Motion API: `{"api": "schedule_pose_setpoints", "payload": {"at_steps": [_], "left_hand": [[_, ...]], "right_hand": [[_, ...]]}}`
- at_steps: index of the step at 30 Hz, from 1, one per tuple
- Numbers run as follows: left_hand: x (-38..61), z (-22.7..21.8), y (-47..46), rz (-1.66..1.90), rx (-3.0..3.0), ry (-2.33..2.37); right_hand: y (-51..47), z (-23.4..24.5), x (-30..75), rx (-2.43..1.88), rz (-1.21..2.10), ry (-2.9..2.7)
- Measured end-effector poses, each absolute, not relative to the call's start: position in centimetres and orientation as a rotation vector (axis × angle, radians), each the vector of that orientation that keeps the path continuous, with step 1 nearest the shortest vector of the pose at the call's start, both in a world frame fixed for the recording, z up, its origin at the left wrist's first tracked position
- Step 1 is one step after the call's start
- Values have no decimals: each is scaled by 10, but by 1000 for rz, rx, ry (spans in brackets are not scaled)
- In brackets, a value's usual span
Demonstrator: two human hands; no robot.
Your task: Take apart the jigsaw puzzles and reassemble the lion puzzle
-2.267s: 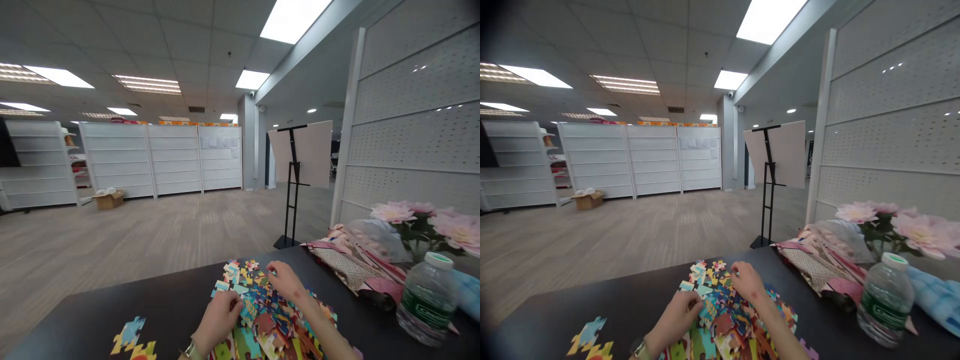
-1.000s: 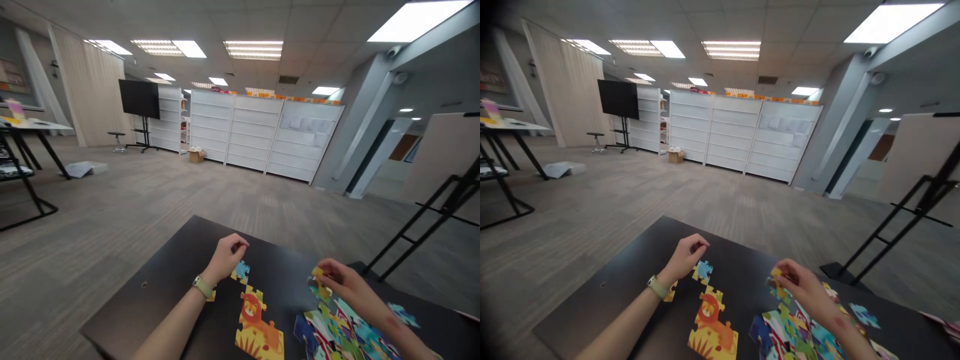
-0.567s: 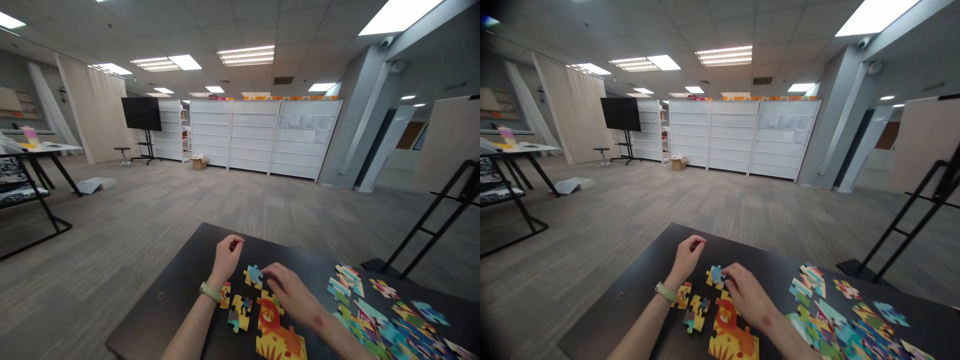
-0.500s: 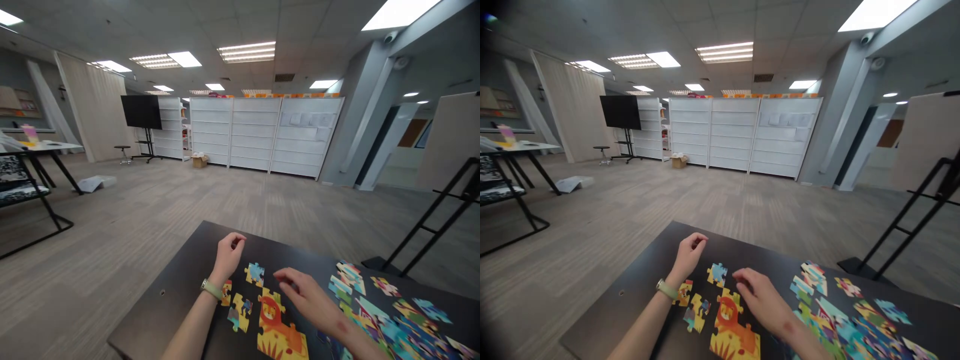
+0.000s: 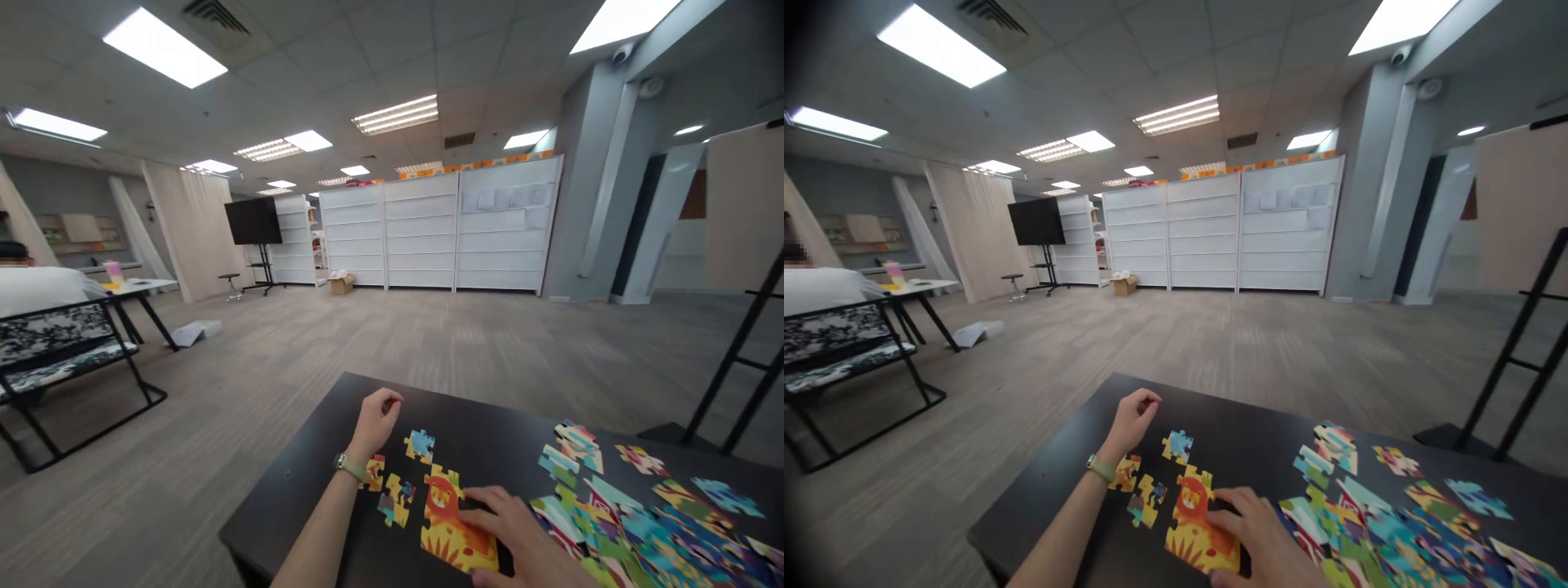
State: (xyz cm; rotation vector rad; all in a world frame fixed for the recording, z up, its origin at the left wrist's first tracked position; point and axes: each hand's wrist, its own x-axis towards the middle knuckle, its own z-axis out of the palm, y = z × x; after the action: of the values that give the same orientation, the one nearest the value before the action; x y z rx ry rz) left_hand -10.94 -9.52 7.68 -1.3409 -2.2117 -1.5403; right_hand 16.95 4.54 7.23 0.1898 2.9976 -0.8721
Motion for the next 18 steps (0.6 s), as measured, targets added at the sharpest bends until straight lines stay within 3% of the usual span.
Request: {"api": "schedule_pose_setpoints", "payload": {"at_steps": [18], "left_hand": [[-50,31,-201,-1053,-1429,-2504]], "right_hand": [[65,59,174,154,-837,3357]]}}
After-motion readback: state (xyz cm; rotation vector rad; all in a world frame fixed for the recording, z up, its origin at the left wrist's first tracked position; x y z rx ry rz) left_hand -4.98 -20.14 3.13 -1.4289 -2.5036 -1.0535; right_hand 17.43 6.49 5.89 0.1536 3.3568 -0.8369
